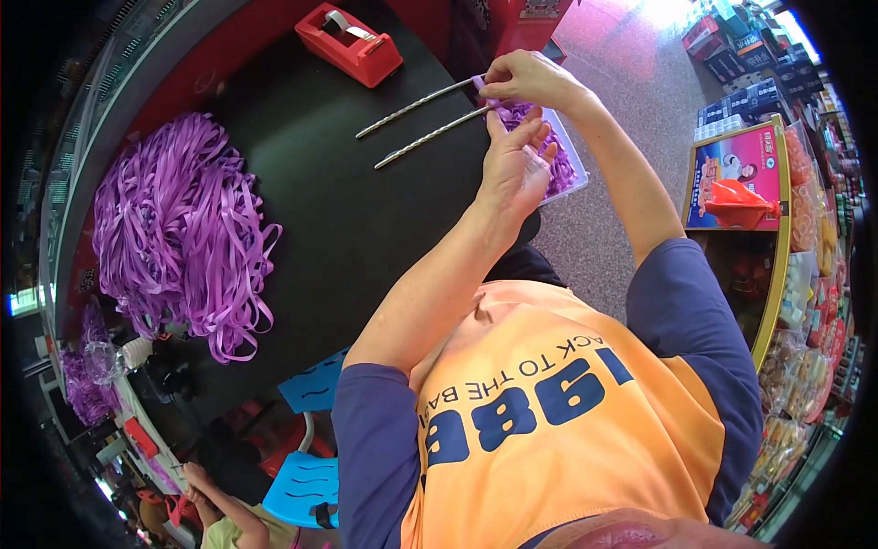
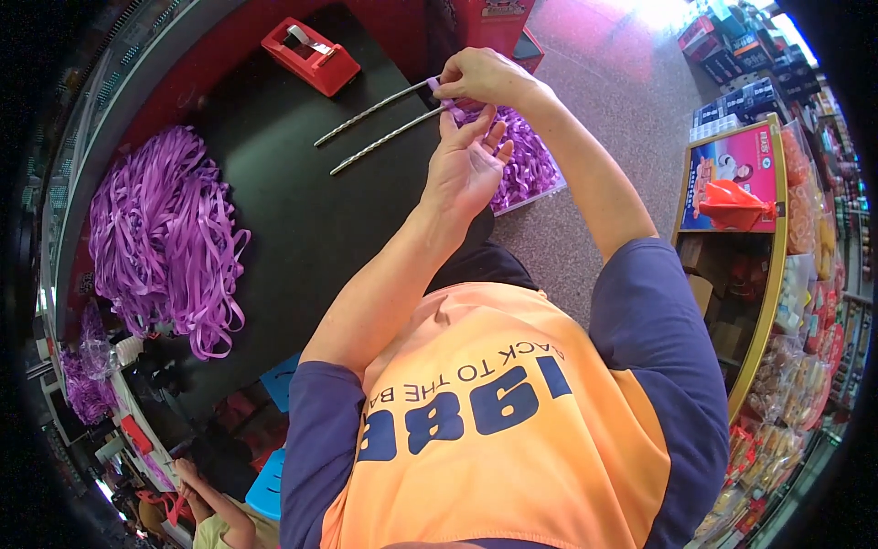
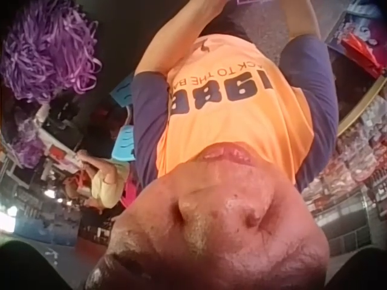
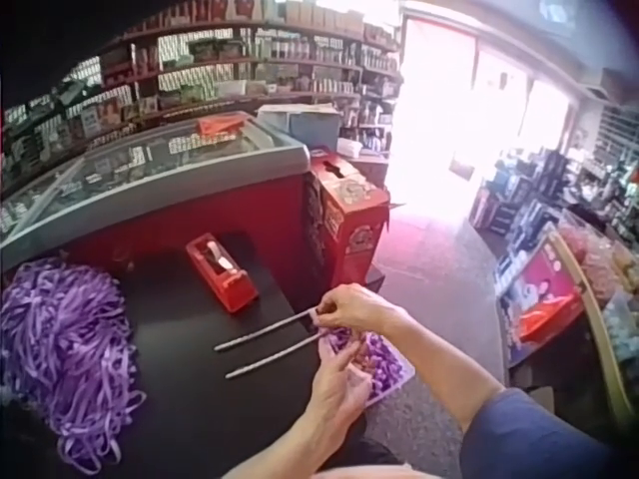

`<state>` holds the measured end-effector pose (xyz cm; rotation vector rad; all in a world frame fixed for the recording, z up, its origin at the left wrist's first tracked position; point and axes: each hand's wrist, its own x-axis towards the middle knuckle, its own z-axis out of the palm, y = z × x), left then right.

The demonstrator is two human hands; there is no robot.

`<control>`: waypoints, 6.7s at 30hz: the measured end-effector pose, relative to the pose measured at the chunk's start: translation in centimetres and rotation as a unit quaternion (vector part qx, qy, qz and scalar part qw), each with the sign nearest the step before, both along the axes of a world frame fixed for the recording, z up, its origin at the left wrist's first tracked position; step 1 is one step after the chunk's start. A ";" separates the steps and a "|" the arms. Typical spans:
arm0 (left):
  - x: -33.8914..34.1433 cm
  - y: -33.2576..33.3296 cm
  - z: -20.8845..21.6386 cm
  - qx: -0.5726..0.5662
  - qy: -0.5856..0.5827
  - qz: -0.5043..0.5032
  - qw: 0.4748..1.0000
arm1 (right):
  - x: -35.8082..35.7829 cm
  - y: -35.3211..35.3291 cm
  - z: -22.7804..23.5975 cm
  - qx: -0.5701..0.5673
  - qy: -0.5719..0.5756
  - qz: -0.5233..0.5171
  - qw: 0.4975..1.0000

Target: Bundling and securing purple ribbons using a metal rod jig and twist ties.

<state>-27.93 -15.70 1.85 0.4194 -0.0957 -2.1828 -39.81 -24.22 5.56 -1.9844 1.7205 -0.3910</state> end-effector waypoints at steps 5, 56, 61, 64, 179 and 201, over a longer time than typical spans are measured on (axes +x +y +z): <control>0.2 0.0 0.0 -0.006 0.013 -0.003 1.000 | -1.5 -0.4 -1.3 0.086 -0.110 0.045 0.989; 0.0 0.4 -0.2 -0.001 0.004 0.010 1.000 | -3.1 -1.2 -2.8 0.373 -0.495 -0.161 0.768; 0.0 0.3 0.0 -0.010 0.024 0.006 1.000 | -4.0 -1.4 -3.4 0.359 -0.493 -0.129 0.782; 0.0 0.3 0.0 0.002 0.029 0.008 1.000 | -4.6 -1.3 -3.4 0.354 -0.484 -0.123 0.791; 1.3 1.5 2.9 0.050 -0.092 -0.002 0.995 | -1.9 -4.1 -2.7 -0.134 -0.227 0.077 0.962; 10.8 -2.9 0.5 -0.573 -0.803 -0.048 0.157 | -14.0 -3.4 -10.0 0.253 0.079 -0.023 0.964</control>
